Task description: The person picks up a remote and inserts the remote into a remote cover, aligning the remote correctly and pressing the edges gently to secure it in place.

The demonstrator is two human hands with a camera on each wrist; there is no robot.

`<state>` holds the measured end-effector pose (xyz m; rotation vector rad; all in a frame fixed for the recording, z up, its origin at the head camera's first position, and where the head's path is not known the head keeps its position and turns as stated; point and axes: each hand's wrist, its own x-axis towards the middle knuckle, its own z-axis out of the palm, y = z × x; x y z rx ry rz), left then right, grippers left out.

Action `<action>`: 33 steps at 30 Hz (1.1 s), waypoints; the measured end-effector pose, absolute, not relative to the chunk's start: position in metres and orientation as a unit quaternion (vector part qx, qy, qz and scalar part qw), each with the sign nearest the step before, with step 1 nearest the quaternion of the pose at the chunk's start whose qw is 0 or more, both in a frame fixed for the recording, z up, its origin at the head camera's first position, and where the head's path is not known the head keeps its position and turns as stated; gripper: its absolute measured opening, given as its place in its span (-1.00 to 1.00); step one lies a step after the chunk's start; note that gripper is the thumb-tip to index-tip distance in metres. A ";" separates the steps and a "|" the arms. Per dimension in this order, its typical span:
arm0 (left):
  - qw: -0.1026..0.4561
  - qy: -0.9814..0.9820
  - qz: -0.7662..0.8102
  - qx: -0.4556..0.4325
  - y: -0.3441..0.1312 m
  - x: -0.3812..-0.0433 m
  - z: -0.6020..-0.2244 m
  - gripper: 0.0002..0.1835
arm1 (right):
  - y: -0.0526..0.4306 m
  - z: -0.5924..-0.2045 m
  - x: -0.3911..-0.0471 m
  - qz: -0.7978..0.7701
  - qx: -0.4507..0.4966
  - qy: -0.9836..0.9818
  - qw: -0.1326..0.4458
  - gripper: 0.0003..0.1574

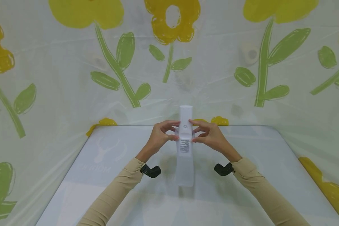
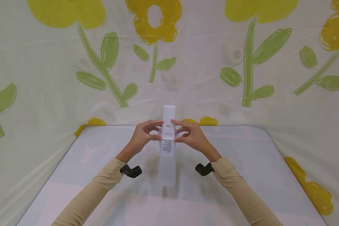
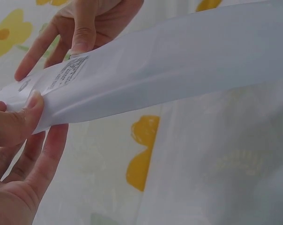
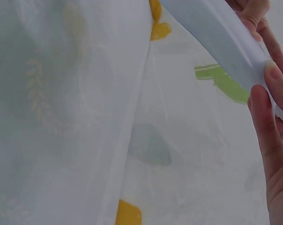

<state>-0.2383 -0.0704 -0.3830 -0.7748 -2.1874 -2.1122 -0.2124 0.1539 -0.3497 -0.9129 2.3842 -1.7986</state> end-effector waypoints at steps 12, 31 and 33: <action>-0.014 -0.706 -0.666 -0.241 -0.073 -0.223 -0.365 -0.50 | 0.152 -0.352 -0.210 -0.562 -0.283 0.777 0.004 -0.24; -0.020 -0.707 -0.659 -0.256 -0.078 -0.221 -0.369 -0.47 | 0.144 -0.353 -0.212 -0.559 -0.293 0.776 0.017 -0.21; -0.020 -0.712 -0.652 -0.260 -0.078 -0.219 -0.366 -0.45 | 0.144 -0.353 -0.212 -0.555 -0.298 0.777 0.013 -0.19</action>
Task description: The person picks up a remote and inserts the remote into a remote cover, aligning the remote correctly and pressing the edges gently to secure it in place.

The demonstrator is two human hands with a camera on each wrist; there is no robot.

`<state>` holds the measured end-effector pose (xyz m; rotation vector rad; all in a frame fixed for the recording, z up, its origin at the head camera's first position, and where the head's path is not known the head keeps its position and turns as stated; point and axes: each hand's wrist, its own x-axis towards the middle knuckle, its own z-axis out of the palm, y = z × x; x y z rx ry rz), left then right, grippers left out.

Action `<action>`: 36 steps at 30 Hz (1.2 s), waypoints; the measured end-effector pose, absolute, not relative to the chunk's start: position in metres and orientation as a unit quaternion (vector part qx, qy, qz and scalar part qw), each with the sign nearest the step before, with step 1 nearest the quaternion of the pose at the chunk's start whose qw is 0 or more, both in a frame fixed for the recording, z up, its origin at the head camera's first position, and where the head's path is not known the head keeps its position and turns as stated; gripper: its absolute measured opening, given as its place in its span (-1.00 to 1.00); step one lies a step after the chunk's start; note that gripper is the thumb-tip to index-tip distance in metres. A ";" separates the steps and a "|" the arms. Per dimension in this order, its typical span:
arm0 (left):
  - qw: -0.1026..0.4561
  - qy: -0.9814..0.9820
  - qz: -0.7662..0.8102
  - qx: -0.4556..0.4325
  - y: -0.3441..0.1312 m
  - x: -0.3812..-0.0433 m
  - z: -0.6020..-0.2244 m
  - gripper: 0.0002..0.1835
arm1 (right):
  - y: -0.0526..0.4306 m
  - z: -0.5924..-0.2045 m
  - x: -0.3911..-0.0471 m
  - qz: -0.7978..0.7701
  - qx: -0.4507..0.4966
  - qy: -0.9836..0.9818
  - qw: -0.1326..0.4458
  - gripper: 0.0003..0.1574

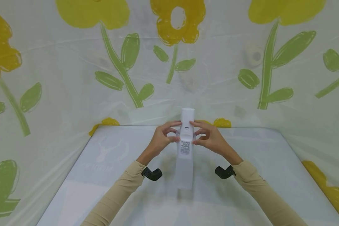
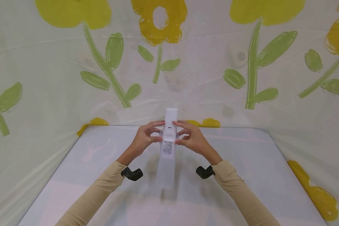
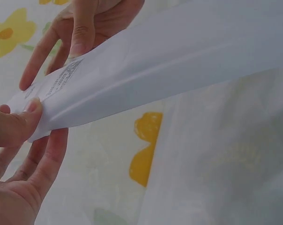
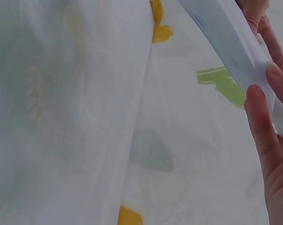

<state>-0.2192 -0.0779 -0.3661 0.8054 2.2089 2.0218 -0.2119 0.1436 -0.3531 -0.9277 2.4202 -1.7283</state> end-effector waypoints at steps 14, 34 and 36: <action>0.043 0.717 0.627 0.301 -0.080 -0.215 -0.361 -0.34 | 0.142 -0.345 -0.205 -0.528 -0.321 0.786 0.020 0.10; 0.058 0.717 0.622 0.311 -0.078 -0.216 -0.359 -0.24 | 0.150 -0.352 -0.212 -0.575 -0.320 0.751 0.048 0.18; 0.054 0.719 0.619 0.311 -0.078 -0.216 -0.358 -0.24 | 0.149 -0.352 -0.212 -0.574 -0.319 0.753 0.044 0.18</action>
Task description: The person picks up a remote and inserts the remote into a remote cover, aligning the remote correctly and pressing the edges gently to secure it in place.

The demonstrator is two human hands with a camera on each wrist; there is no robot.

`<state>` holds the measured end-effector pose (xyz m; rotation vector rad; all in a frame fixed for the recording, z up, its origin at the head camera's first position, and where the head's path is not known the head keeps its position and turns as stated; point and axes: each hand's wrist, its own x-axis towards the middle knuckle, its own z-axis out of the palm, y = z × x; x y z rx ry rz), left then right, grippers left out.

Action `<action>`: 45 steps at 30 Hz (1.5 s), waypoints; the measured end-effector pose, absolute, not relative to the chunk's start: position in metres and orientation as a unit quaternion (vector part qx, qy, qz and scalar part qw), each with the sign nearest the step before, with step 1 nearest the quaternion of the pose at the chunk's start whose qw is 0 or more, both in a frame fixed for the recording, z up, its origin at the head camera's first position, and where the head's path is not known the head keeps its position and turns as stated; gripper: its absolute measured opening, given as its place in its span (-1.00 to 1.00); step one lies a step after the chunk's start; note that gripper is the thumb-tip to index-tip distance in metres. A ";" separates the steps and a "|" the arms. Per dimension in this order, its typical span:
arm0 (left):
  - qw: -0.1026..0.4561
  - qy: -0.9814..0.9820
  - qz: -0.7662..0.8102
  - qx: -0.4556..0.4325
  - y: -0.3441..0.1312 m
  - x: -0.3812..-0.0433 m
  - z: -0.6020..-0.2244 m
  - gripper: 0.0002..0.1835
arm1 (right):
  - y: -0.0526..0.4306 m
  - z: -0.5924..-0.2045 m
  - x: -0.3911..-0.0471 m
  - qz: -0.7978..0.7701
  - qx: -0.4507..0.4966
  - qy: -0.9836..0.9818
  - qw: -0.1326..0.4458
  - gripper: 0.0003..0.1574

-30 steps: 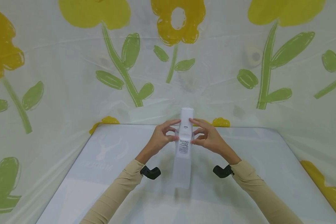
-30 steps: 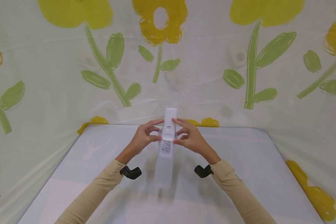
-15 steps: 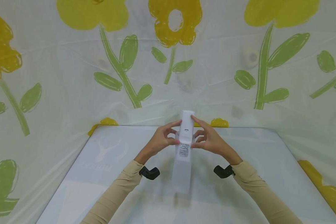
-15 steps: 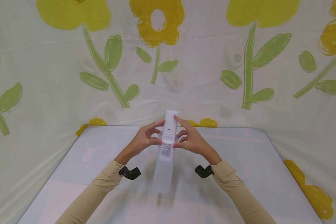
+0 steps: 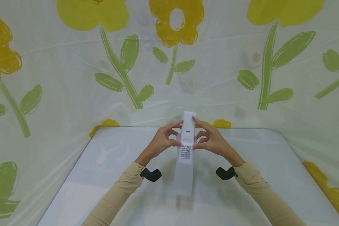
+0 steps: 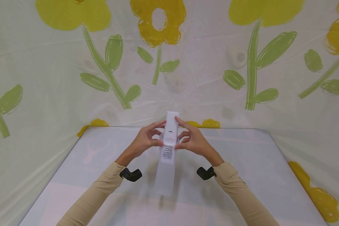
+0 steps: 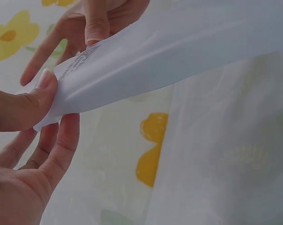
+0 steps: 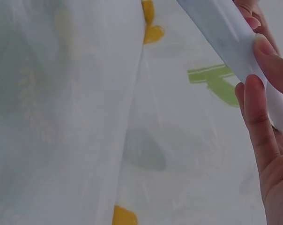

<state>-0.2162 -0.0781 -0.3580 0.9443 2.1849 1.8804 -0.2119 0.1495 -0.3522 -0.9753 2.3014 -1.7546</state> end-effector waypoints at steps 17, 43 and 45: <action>0.047 0.714 0.630 0.301 -0.080 -0.215 -0.361 -0.26 | 0.145 -0.349 -0.208 -0.578 -0.312 0.753 0.035 0.13; 0.038 0.708 0.641 0.292 -0.082 -0.214 -0.361 -0.28 | 0.145 -0.358 -0.213 -0.587 -0.303 0.750 0.037 0.08; 0.039 0.710 0.640 0.290 -0.082 -0.214 -0.362 -0.29 | 0.145 -0.354 -0.210 -0.586 -0.299 0.753 0.038 0.07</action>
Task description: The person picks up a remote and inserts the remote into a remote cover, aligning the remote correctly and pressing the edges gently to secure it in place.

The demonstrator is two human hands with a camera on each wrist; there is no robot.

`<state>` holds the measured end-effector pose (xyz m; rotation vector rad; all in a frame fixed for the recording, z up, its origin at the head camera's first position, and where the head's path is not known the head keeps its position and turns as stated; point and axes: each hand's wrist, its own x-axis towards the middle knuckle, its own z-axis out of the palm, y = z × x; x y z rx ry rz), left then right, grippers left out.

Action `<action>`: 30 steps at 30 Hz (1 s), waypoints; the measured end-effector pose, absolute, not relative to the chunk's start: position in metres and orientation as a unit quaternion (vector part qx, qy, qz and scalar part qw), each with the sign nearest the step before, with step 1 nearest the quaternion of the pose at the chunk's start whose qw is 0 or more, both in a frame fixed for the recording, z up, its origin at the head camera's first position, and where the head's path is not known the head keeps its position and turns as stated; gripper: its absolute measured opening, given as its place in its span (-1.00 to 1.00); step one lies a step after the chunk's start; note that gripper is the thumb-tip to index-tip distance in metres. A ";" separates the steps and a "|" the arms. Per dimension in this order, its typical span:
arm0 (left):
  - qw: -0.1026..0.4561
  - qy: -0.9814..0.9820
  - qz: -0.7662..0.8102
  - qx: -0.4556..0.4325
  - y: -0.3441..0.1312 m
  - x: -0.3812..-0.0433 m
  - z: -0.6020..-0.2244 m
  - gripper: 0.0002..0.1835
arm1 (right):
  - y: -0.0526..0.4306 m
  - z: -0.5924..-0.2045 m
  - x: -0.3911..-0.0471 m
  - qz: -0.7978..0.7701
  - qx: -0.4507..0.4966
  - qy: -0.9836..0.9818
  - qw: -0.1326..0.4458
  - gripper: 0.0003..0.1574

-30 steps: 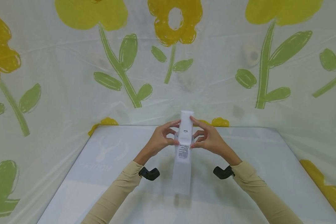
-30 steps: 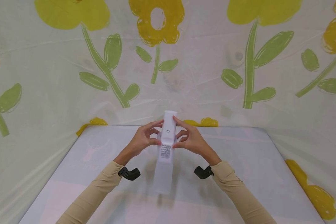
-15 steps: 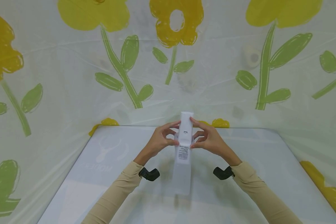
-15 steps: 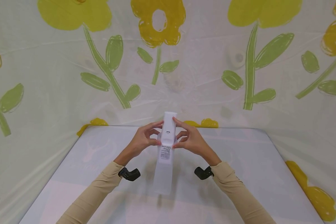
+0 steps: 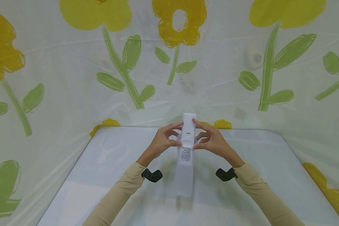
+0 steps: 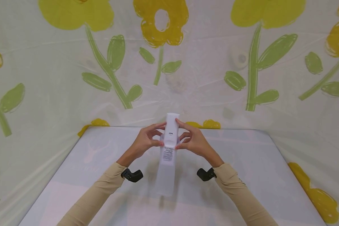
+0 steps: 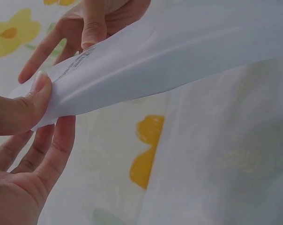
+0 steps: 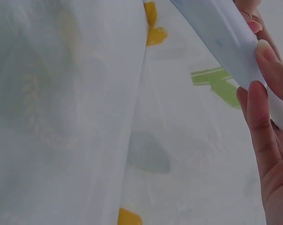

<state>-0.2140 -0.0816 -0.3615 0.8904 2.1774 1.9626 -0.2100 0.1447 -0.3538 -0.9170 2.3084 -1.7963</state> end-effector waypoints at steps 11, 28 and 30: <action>0.033 0.714 0.640 0.280 -0.082 -0.220 -0.371 -0.30 | 0.145 -0.360 -0.215 -0.585 -0.299 0.753 0.037 0.07; 0.036 0.709 0.647 0.278 -0.077 -0.216 -0.364 -0.33 | 0.153 -0.374 -0.226 -0.588 -0.309 0.746 0.034 0.06; 0.036 0.708 0.648 0.278 -0.076 -0.216 -0.365 -0.33 | 0.154 -0.374 -0.226 -0.586 -0.310 0.748 0.033 0.06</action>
